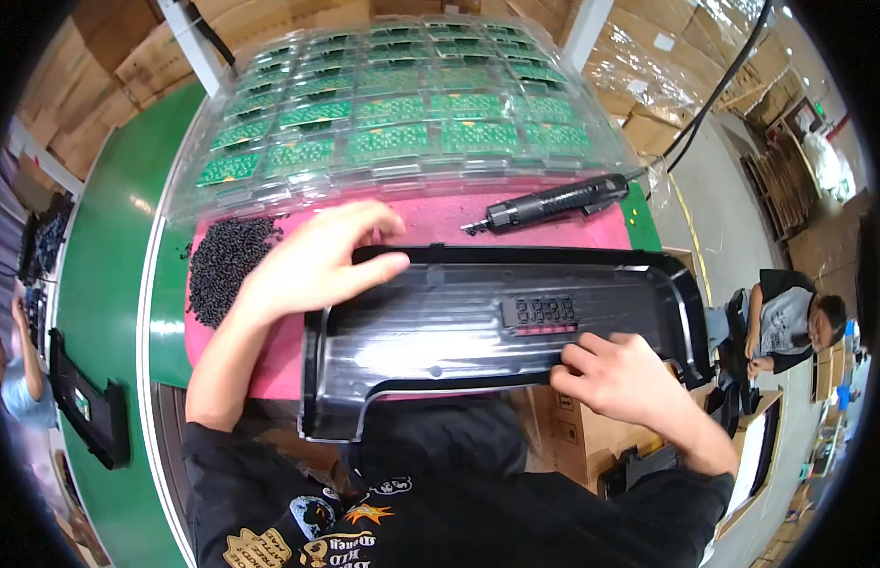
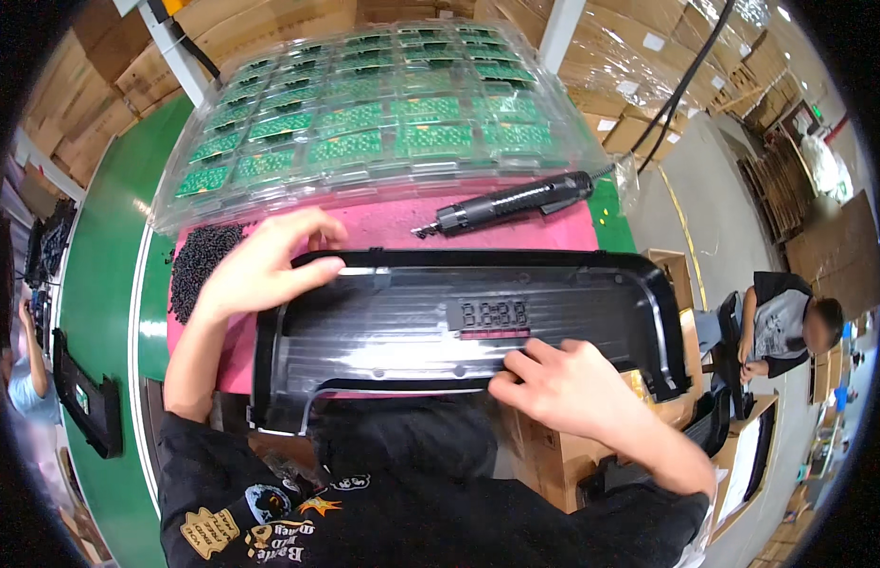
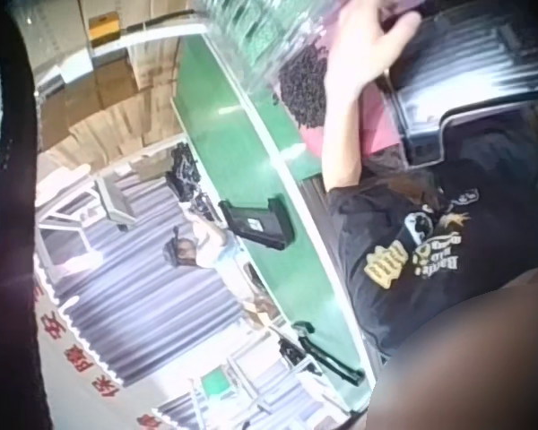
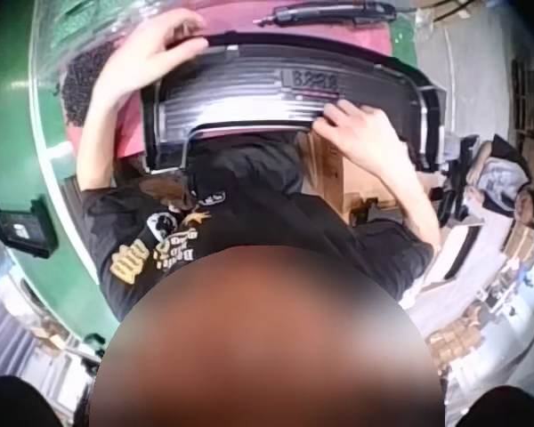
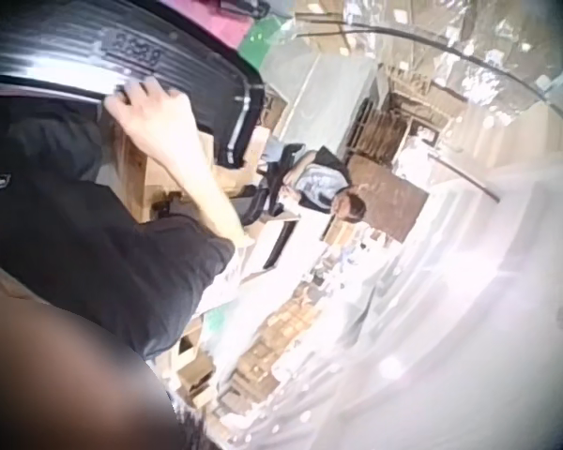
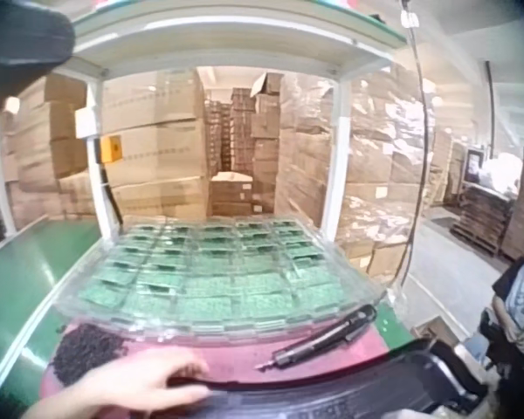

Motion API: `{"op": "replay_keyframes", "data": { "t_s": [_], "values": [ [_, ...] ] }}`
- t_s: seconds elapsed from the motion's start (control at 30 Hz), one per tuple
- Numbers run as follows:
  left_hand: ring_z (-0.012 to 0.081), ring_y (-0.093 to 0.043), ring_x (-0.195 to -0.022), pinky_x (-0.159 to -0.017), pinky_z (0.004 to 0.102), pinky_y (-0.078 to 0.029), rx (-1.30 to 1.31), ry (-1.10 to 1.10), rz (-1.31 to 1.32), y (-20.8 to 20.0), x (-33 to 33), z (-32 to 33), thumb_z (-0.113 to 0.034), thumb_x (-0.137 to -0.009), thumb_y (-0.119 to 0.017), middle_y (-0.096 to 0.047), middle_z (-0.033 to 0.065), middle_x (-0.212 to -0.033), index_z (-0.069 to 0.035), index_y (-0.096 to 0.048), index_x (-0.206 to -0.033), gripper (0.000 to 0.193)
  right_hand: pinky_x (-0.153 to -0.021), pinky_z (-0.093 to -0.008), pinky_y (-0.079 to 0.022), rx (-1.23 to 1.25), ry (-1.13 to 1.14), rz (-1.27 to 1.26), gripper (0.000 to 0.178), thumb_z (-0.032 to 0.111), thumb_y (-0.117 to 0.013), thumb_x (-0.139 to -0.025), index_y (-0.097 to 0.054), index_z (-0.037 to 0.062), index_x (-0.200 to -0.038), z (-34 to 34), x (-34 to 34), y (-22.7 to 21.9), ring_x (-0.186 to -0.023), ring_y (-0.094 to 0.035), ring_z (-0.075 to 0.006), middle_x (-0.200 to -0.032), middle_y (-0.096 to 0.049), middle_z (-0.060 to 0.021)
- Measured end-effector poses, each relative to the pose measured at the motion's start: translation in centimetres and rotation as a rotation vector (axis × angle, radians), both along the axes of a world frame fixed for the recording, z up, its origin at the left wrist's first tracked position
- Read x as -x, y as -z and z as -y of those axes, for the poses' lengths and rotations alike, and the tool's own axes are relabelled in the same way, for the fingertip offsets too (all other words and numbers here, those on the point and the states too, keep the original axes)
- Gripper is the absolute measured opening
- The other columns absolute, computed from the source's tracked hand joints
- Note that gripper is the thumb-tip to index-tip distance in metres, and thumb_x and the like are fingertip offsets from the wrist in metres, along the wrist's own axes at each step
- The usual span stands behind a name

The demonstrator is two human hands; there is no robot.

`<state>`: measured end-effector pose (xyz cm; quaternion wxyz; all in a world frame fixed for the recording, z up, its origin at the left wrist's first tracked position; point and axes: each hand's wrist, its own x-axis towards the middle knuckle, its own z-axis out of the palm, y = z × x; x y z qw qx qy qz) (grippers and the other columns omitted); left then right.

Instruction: The recorder is assembling circuit boards into plastic housings using an electric screwdriver.

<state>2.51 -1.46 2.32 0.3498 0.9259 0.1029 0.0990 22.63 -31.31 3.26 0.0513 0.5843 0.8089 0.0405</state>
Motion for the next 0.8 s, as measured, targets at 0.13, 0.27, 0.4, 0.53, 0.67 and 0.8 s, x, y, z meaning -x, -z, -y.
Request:
{"op": "replay_keyframes", "data": {
  "t_s": [0.13,0.27,0.4,0.53,0.67,0.8],
  "values": [
    [0.0374,-0.061,-0.088,-0.071,0.0437,-0.049,-0.359,-0.154,-0.067,2.6,1.1,0.1,-0.023,-0.081,-0.074,-0.06,0.0147,-0.092,-0.001,-0.059,-0.091,0.029,-0.061,-0.0382,-0.053,-0.153,-0.024,-0.407,0.01,0.02,-0.062,-0.089,-0.059,0.0108,-0.085,-9.6,-5.2,-2.2,-0.081,-0.062,-0.0254,-0.08,-0.06,-0.0069],
    [0.0395,-0.06,-0.086,-0.067,0.0468,-0.046,-0.437,-0.131,0.001,1.7,0.8,0.6,-0.022,-0.081,-0.073,-0.058,0.0144,-0.089,0.0,-0.055,-0.086,0.028,-0.089,-0.0438,-0.05,-0.579,0.348,0.018,0.029,0.014,-0.057,-0.09,-0.058,0.0074,-0.119,-19.3,-15.6,-1.1,-0.109,-0.058,-0.0323,-0.115,-0.058,-0.0138],
    [0.0406,-0.059,-0.085,-0.068,0.0476,-0.045,-0.376,-0.177,-0.024,1.8,1.7,-0.2,-0.019,-0.081,-0.072,-0.056,0.0162,-0.087,0.0,-0.053,-0.084,0.027,-0.105,-0.05,-0.04,-0.221,0.723,0.233,0.05,0.002,-0.051,-0.084,-0.051,0.0079,-0.134,-23.8,-21.3,1.6,-0.134,-0.042,-0.0322,-0.145,-0.043,-0.0126],
    [0.0414,-0.056,-0.084,-0.071,0.0464,-0.044,-0.295,-0.145,-0.073,1.6,2.8,-1.3,-0.016,-0.081,-0.072,-0.055,0.0173,-0.083,0.001,-0.052,-0.082,0.027,-0.11,-0.0541,-0.033,-0.188,0.636,0.253,0.055,0.001,-0.047,-0.083,-0.048,0.0036,-0.138,-23.8,-21.6,2.2,-0.137,-0.038,-0.0278,-0.15,-0.038,-0.0111],
    [0.0398,-0.06,-0.091,-0.077,0.0474,-0.048,-0.315,-0.14,-0.179,0.6,3.0,-1.8,-0.02,-0.083,-0.071,-0.061,0.0166,-0.084,0.0,-0.057,-0.09,0.026,-0.111,-0.0507,-0.032,-0.413,0.458,0.434,0.05,0.002,-0.051,-0.083,-0.049,-0.001,-0.133,-21.4,-21.5,1.9,-0.134,-0.041,-0.0285,-0.144,-0.044,-0.0113],
    [0.0272,-0.06,-0.08,-0.074,0.0373,-0.049,-0.085,-0.227,0.062,0.4,3.2,-1.9,-0.02,-0.07,-0.084,-0.062,0.0119,-0.087,-0.001,-0.061,-0.105,0.046,-0.1,-0.0414,-0.043,-0.713,0.028,0.119,0.03,0.005,-0.063,-0.088,-0.06,0.0011,-0.117,-18.7,-13.6,-3.3,-0.114,-0.057,-0.03,-0.12,-0.061,-0.0119]
  ]
}}
